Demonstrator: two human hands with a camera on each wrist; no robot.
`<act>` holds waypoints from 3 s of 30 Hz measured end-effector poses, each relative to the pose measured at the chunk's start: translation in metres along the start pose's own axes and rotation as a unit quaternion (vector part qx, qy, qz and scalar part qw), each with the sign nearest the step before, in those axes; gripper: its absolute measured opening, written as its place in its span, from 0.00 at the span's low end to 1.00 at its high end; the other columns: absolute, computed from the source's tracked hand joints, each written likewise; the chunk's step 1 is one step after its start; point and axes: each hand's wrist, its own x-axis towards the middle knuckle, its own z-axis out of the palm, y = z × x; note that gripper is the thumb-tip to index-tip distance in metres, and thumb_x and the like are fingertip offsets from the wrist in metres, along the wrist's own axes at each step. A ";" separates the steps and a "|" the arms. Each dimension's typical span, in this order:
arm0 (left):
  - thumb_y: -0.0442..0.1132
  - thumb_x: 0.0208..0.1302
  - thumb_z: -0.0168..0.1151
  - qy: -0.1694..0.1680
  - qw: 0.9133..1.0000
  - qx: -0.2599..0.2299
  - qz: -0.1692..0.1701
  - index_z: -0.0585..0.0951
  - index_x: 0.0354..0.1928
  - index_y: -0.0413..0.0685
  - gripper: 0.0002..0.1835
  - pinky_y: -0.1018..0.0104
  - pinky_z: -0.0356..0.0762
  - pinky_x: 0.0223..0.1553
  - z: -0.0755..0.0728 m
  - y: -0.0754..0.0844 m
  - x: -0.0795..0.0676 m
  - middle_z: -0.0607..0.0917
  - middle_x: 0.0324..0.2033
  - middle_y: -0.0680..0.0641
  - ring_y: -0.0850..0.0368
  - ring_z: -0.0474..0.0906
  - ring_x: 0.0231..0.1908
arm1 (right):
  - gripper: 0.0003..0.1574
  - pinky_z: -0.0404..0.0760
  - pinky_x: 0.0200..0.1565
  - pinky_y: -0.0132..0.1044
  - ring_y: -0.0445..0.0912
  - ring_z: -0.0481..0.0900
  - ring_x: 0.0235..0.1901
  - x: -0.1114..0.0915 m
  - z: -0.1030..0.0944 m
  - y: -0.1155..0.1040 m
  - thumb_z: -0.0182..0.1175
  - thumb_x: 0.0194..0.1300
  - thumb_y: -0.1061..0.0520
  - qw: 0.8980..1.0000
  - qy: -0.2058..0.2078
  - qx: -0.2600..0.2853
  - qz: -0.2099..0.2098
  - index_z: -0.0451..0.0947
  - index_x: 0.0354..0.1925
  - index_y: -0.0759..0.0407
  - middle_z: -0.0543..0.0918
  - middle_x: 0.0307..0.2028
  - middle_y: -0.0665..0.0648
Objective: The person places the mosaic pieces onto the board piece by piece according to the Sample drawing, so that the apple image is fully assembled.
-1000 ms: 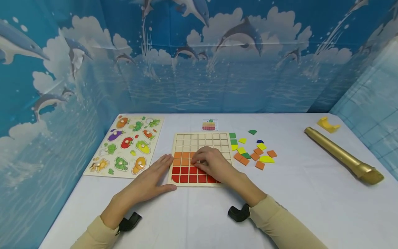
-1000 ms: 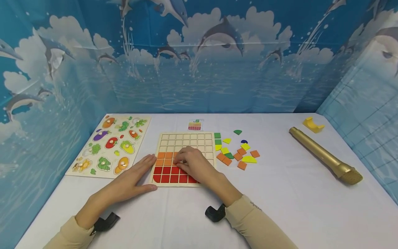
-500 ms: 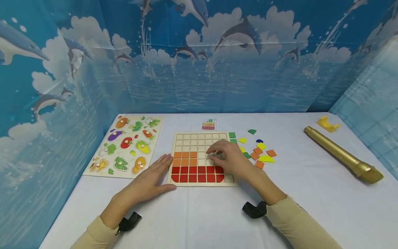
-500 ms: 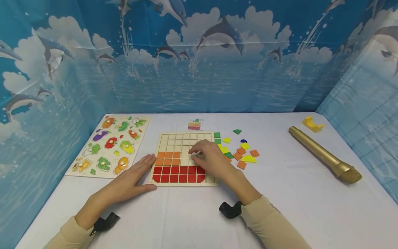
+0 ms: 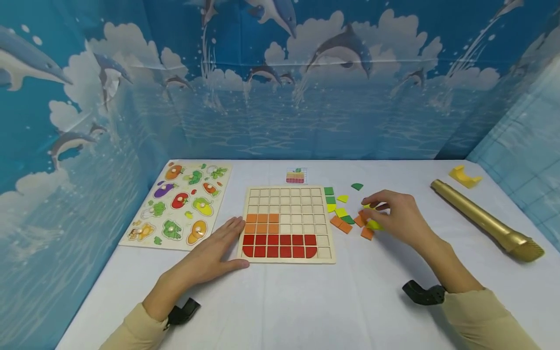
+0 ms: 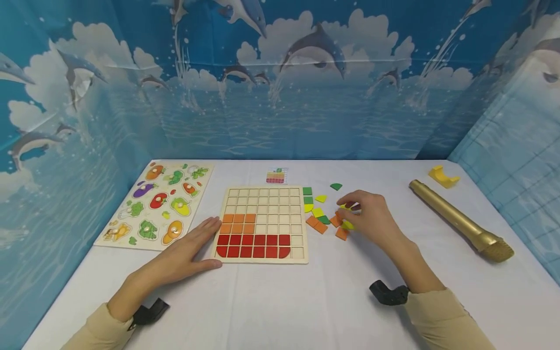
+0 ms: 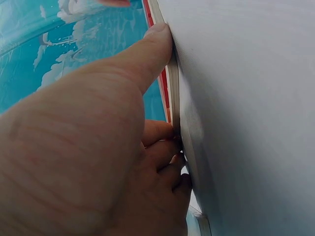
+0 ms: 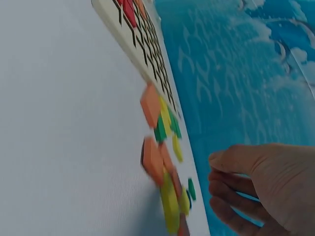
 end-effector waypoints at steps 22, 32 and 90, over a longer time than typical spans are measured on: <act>0.63 0.65 0.71 -0.004 1.000 0.000 -0.006 0.55 0.84 0.47 0.56 0.43 0.58 0.80 -0.001 0.004 0.000 0.54 0.84 0.47 0.46 0.47 0.84 | 0.17 0.75 0.33 0.36 0.52 0.81 0.32 -0.015 0.001 0.036 0.79 0.60 0.55 0.992 0.046 -0.035 0.115 0.88 0.41 0.67 0.88 0.28 0.58; 0.65 0.65 0.70 -0.004 1.000 -0.002 -0.009 0.55 0.85 0.49 0.56 0.43 0.57 0.80 0.000 0.002 0.001 0.54 0.84 0.47 0.46 0.47 0.84 | 0.17 0.82 0.34 0.37 0.55 0.84 0.36 -0.014 -0.004 0.031 0.76 0.62 0.60 0.992 0.012 -0.049 0.113 0.87 0.46 0.68 0.90 0.35 0.64; 0.65 0.65 0.70 0.000 1.000 -0.004 0.006 0.55 0.84 0.48 0.55 0.44 0.55 0.81 -0.003 0.002 0.001 0.55 0.84 0.48 0.48 0.46 0.84 | 0.13 0.87 0.52 0.42 0.45 0.84 0.45 0.065 0.112 -0.108 0.75 0.65 0.57 0.983 -0.109 0.104 -0.104 0.90 0.48 0.54 0.89 0.44 0.50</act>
